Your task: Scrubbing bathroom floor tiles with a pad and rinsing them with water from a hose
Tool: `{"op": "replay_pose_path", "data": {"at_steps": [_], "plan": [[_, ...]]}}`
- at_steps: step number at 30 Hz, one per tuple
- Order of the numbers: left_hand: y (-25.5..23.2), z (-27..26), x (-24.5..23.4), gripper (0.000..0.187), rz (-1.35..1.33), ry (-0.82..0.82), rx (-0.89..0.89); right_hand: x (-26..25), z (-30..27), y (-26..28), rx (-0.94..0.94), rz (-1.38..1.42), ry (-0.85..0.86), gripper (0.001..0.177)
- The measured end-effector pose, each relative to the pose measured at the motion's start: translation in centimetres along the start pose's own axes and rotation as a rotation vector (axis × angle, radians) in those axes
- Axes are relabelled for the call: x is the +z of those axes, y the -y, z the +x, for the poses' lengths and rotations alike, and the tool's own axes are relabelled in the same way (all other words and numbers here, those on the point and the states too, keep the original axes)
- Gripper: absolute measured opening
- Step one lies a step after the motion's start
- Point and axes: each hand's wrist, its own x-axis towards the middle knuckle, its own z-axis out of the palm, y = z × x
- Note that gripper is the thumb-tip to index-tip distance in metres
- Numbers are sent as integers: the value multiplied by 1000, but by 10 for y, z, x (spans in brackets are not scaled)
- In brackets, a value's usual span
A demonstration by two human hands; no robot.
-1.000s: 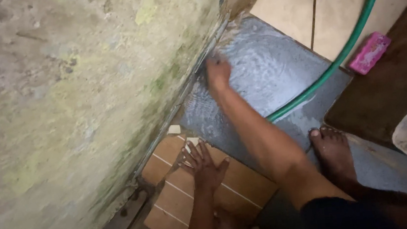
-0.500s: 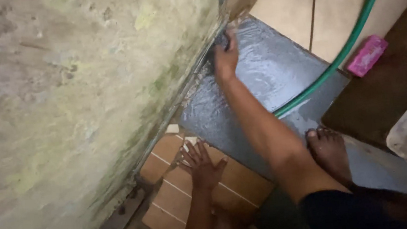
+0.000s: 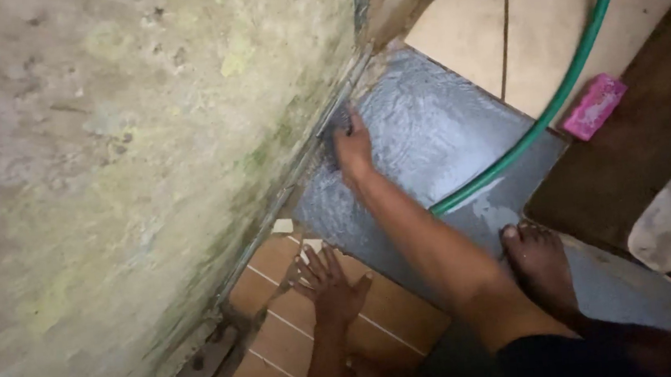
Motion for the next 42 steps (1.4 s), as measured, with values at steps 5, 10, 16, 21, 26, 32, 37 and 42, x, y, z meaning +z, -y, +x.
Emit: {"op": "replay_pose_path", "data": {"at_steps": [5, 10, 16, 21, 26, 32, 37, 42], "plan": [[-5, -6, -12, 119, -69, -13, 0, 0, 59, -5, -68, 73, -60, 56], [-2, 0, -5, 116, -66, -16, -10, -7, 5, 19, 43, 27, 65, 57], [1, 0, 2, 117, -18, -64, 26, 8, 47, -6, 44, 86, -92, 47], [5, 0, 5, 116, -59, -59, 22, 2, 9, -6, 13, 32, 6, 51], [-4, -8, -10, 118, -55, -18, 13, -2, 46, 40, 158, 40, -37, 54], [6, 2, 18, 116, -8, -128, 41, -8, -2, 45, -39, -201, -5, 51], [-2, 1, -4, 116, -11, -28, 14, -15, 67, -24, -70, -173, 12, 45], [4, 2, 11, 119, 8, -46, 26, -22, 116, 6, -253, -254, -97, 35]]}}
